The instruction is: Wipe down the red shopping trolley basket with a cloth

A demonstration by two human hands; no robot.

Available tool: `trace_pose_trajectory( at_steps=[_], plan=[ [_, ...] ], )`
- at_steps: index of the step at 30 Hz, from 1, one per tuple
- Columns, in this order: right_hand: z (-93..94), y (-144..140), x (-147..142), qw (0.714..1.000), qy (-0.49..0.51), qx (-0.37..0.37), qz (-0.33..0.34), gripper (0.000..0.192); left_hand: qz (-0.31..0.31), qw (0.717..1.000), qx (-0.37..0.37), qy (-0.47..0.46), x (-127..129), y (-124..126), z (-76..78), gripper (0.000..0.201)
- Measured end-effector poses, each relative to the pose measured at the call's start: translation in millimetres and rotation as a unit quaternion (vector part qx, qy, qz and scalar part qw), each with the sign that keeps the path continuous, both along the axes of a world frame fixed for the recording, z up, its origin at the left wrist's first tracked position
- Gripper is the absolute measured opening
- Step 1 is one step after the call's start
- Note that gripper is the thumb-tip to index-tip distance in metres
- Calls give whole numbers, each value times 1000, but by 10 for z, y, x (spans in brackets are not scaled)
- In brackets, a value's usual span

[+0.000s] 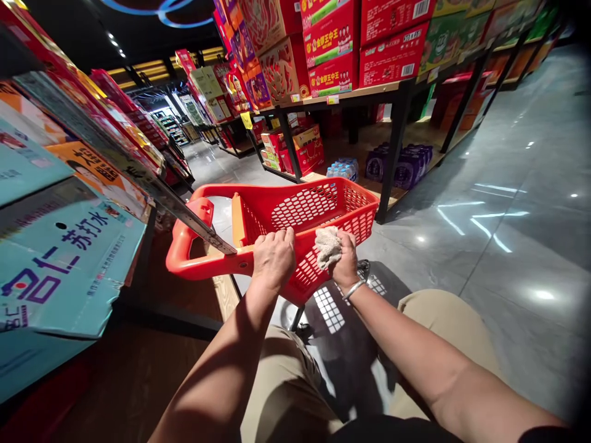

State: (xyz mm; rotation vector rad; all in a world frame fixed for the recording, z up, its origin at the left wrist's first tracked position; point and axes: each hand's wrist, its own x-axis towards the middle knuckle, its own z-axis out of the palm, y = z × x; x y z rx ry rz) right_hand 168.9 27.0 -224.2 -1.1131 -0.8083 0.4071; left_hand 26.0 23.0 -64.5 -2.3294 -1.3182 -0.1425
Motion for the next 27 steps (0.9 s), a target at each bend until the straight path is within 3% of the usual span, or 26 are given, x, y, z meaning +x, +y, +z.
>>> trace_pose_trajectory(
  at_steps=[2, 3, 6, 9, 11, 14, 21, 24, 27],
  plan=[
    [89, -9, -62, 990, -122, -13, -71, 31, 21, 999, -28, 0, 21, -25, 91, 41],
    [109, -37, -150, 981, -179, -21, -74, 30, 32, 999, -39, -7, 31, -38, 133, 41],
    [126, -173, -525, 937, -347, 0, 39, 31, 49, 996, -52, -44, 52, -76, 213, 44],
    [161, -251, -712, 887, -432, 18, 162, 32, 33, 996, -48, -62, 40, -94, 212, 46],
    [198, -230, -585, 874, -451, -15, 178, 32, 14, 997, -43, -65, 18, -89, 184, 44],
    [227, -152, -101, 867, -477, -41, 137, 28, -12, 997, -28, -67, -11, -62, 125, 39],
    [316, 107, 1116, 928, -339, -81, -133, 24, -13, 999, 8, -49, 8, -34, 13, 33],
    [481, 269, 1235, 935, -323, -110, -99, 29, -15, 999, 5, -36, 24, -39, 8, 32],
    [679, 303, 956, 925, -356, -132, -6, 31, -22, 999, 6, -29, 31, -34, 4, 35]
  ],
)
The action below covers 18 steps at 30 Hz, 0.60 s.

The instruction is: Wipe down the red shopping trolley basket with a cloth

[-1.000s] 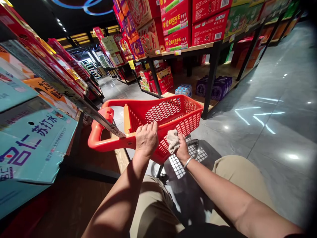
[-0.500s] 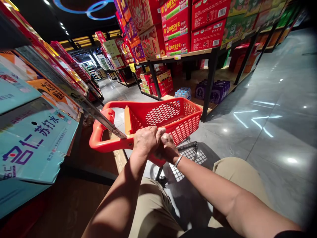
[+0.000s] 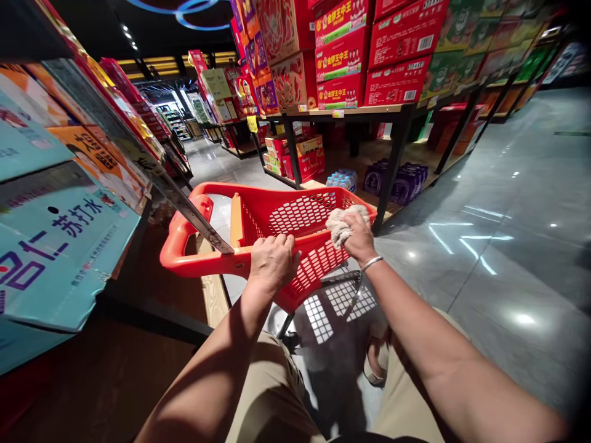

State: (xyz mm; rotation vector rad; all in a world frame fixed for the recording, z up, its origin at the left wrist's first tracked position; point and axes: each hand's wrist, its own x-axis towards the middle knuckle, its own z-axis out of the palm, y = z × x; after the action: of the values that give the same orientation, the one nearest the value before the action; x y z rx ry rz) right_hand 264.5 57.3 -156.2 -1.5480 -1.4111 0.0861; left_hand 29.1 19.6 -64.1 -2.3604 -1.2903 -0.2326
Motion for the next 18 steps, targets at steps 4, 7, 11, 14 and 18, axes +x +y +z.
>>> trace_pose_trajectory(
  at_steps=[4, 7, 11, 14, 18],
  plan=[
    [222, -134, -544, 978, -115, 32, 171, 32, -7, 1000, 5, 4, -11, 9, -25, 28],
    [276, -164, -605, 960, -173, 38, 215, 33, -16, 1000, 15, 0, -39, 14, -60, 25],
    [138, -22, -80, 962, -202, 13, 185, 32, -30, 999, 28, -19, -80, 29, -107, 26],
    [-29, 124, 549, 973, -196, 6, 122, 26, -36, 999, 21, -33, -91, 39, -118, 23],
    [-180, 265, 1160, 994, -107, -30, 0, 27, -39, 998, 18, -44, -74, 36, -112, 23]
  ],
)
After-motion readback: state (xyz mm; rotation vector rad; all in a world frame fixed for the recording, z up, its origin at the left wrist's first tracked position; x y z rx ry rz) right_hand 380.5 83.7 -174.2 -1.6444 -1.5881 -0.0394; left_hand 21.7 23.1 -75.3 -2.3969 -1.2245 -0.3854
